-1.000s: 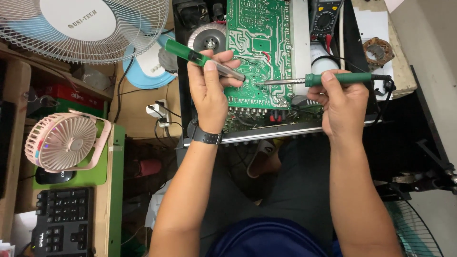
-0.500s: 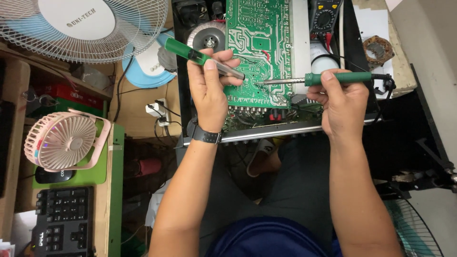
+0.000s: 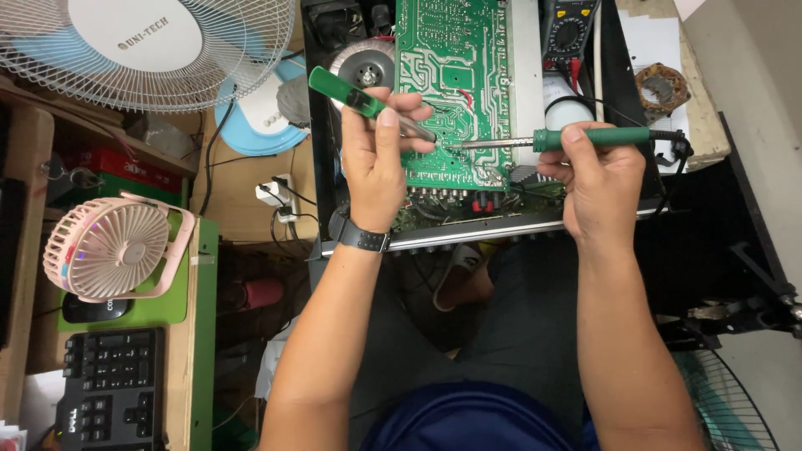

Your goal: Using a soldering iron and a desoldering pump to remove components or excess solder from a circuit board.

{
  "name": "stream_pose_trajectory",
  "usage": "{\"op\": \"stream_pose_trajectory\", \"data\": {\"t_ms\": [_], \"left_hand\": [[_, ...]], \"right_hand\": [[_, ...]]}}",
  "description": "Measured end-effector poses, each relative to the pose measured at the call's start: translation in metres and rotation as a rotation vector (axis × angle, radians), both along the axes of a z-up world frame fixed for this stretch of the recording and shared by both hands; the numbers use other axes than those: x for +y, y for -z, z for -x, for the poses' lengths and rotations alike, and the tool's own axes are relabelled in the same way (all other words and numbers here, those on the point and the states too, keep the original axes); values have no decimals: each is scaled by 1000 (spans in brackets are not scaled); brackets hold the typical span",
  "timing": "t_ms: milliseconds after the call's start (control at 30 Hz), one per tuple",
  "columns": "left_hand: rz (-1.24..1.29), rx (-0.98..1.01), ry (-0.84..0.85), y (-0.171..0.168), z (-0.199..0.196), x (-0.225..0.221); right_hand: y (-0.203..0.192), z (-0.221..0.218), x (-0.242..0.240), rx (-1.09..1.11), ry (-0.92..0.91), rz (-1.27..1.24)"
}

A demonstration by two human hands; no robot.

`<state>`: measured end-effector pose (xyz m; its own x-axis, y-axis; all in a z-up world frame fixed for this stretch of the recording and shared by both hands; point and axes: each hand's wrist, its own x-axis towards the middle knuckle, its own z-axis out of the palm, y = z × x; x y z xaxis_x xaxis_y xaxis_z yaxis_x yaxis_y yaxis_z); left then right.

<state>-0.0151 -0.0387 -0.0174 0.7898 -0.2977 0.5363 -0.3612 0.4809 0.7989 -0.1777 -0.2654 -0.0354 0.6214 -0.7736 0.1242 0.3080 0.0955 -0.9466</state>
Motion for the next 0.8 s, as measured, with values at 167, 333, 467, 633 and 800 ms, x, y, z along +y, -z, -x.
{"op": "stream_pose_trajectory", "data": {"t_ms": [167, 333, 467, 633, 800], "left_hand": [[-14, -18, 1, 0, 1, 0], [-14, -26, -1, 0, 2, -1], [-6, -25, 3, -1, 2, -1], [-5, -22, -1, -1, 2, -1], [-6, -24, -2, -1, 2, -1]], "right_hand": [[-2, 0, 1, 6, -1, 8], [0, -1, 0, 4, 1, 11], [0, -1, 0, 1, 6, 13], [0, 0, 1, -1, 0, 19], [-1, 0, 1, 0, 0, 22]]}}
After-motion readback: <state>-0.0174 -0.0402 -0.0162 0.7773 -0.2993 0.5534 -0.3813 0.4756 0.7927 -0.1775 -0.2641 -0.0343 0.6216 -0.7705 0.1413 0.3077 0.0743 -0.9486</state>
